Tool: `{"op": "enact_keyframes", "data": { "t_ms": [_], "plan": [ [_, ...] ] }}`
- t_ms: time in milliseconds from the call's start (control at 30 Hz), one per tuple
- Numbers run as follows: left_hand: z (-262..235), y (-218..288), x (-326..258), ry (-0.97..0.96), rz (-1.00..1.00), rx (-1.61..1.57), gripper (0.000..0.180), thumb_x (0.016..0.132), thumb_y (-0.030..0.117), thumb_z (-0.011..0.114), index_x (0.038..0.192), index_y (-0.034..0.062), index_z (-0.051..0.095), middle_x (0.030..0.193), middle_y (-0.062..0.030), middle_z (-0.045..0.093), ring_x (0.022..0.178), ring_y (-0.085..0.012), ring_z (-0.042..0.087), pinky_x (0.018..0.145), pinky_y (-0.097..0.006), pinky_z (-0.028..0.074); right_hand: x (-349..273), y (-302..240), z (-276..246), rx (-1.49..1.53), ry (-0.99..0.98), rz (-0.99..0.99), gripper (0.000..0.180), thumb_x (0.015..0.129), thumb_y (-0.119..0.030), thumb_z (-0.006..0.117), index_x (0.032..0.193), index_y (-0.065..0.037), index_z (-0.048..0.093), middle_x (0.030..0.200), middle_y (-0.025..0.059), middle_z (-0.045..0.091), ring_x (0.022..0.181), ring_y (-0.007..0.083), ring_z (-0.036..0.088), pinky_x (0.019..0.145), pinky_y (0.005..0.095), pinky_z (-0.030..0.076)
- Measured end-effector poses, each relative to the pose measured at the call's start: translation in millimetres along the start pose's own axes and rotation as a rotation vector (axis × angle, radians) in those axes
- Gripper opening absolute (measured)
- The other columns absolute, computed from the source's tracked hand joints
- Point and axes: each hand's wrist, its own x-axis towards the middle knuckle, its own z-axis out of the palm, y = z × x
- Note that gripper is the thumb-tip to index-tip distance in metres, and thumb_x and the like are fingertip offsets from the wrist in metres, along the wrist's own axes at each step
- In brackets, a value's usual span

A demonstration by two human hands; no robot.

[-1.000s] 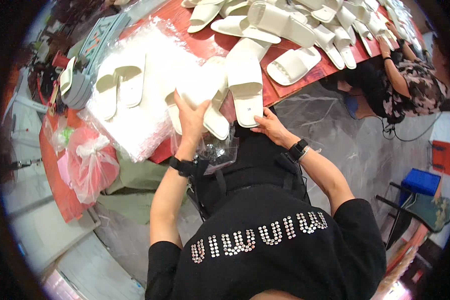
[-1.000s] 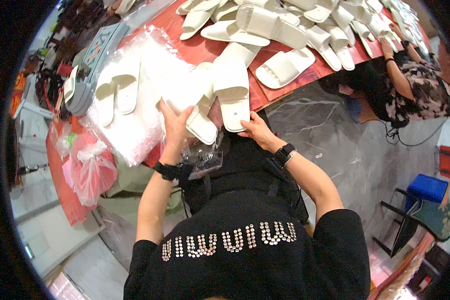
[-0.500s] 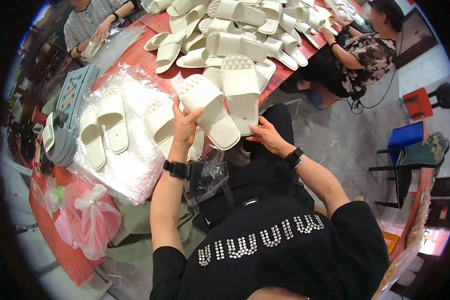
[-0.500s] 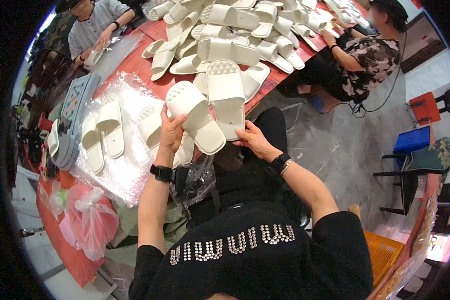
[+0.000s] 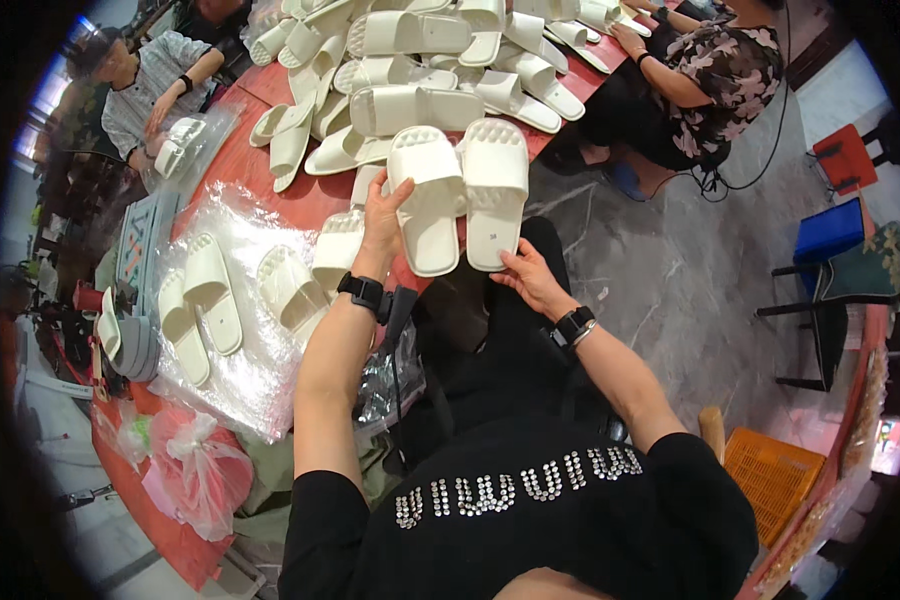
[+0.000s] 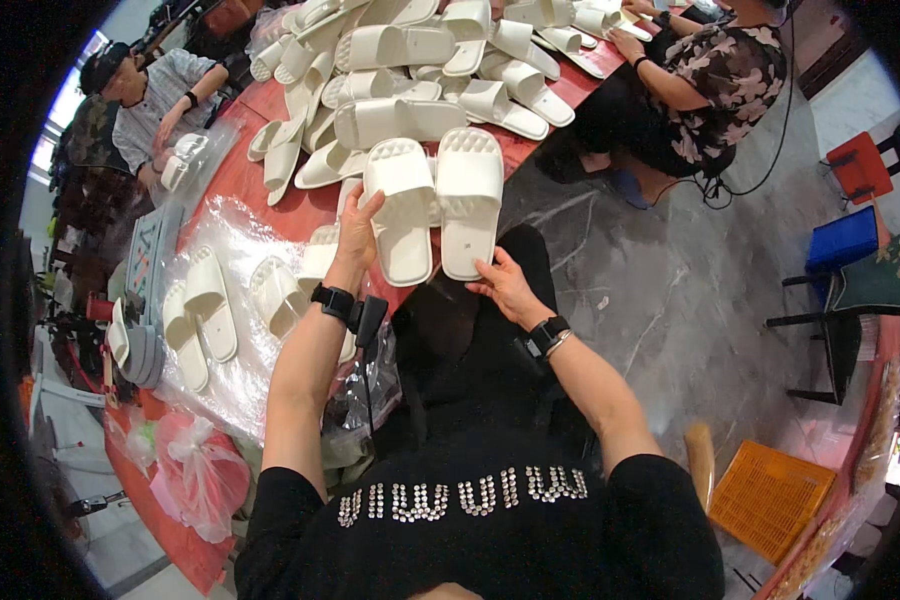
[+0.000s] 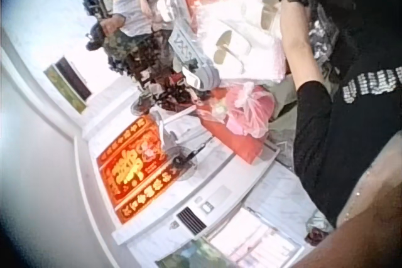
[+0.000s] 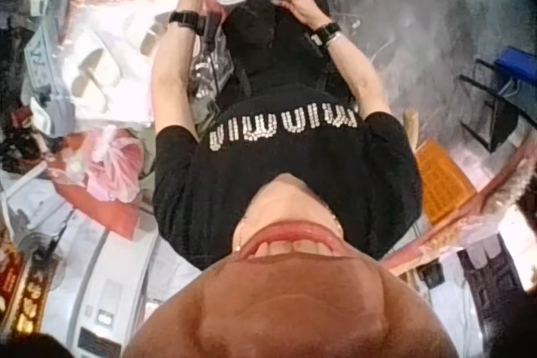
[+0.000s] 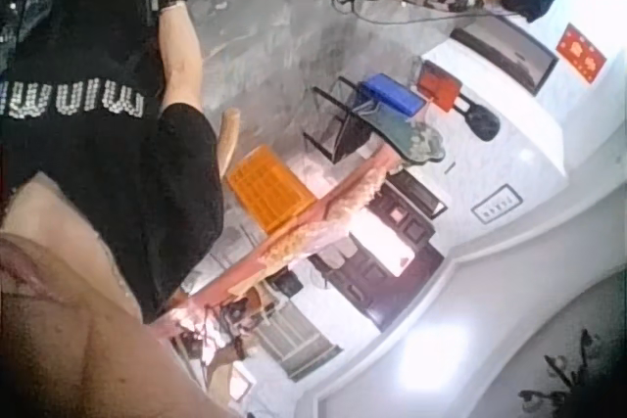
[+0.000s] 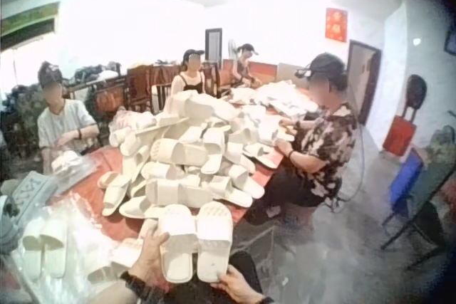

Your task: Inspecting and packaging pairs of white rubber sandals into plastic bags.

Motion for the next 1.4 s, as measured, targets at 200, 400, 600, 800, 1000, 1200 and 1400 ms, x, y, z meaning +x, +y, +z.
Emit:
{"op": "enact_keyframes", "data": {
  "t_ms": [200,400,600,800,1000,1200,1400],
  "plan": [
    [-22,-16,9,0.228,0.164,0.618,0.060,0.071,0.012,0.065,0.121,0.0015,0.034,0.112,-0.0163,0.048,0.103,-0.0260,0.048,0.085,-0.035,0.039,29,15,-2,0.026,-0.017,0.112,0.033,0.087,-0.018,0.051,0.117,-0.010,0.039,0.108,0.0039,0.051,0.094,0.0144,0.053,0.075,0.0288,0.047],
    [10,-13,5,0.157,0.691,1.590,0.048,0.069,0.018,0.061,0.114,0.0111,0.048,0.112,-0.0157,0.048,0.111,-0.0312,0.038,0.094,-0.042,0.026,34,26,-17,-0.043,0.046,0.204,0.034,0.087,-0.018,0.050,0.118,-0.010,0.037,0.109,0.0046,0.050,0.095,0.0153,0.051,0.078,0.0305,0.045],
    [34,-5,19,-0.115,0.401,2.003,0.055,0.071,0.043,0.060,0.119,0.0193,0.047,0.104,-0.0131,0.055,0.104,-0.0307,0.047,0.090,-0.040,0.029,37,18,-15,-0.112,0.002,0.259,0.033,0.087,-0.019,0.051,0.116,-0.010,0.038,0.107,0.0039,0.050,0.092,0.0146,0.051,0.077,0.0300,0.046],
    [19,0,39,-0.308,0.066,1.464,0.063,0.070,0.047,0.060,0.118,0.0091,0.045,0.101,-0.0178,0.057,0.093,-0.0335,0.054,0.080,-0.038,0.042,31,-7,-21,-0.245,-0.078,0.239,0.030,0.087,-0.017,0.049,0.114,-0.008,0.040,0.100,0.0036,0.054,0.083,0.0126,0.054,0.068,0.0254,0.048],
    [-19,9,3,-0.140,0.231,1.536,0.056,0.071,0.051,0.058,0.100,0.0039,0.055,0.092,-0.0156,0.061,0.085,-0.0311,0.058,0.073,-0.039,0.045,16,13,9,-0.499,-0.310,0.128,0.033,0.085,-0.027,0.051,0.109,-0.006,0.044,0.084,0.0012,0.054,0.066,0.0068,0.050,0.053,0.0220,0.045],
    [0,51,9,0.000,0.137,1.504,0.046,0.071,0.045,0.061,0.094,0.0052,0.057,0.074,-0.0134,0.059,0.069,-0.0288,0.058,0.060,-0.040,0.043,1,-28,-17,-0.399,0.011,0.113,0.041,0.086,-0.025,0.049,0.120,-0.004,0.039,0.099,0.0070,0.056,0.083,0.0123,0.054,0.067,0.0237,0.045],
    [-18,43,48,0.221,0.465,1.839,0.050,0.075,0.037,0.055,0.115,0.0076,0.048,0.108,-0.0165,0.052,0.104,-0.0325,0.046,0.086,-0.044,0.035,-8,-89,-61,-0.408,0.271,-0.086,0.029,0.081,-0.018,0.055,0.105,-0.004,0.047,0.090,0.0085,0.057,0.076,0.0152,0.057,0.060,0.0273,0.049]
  ]
}}
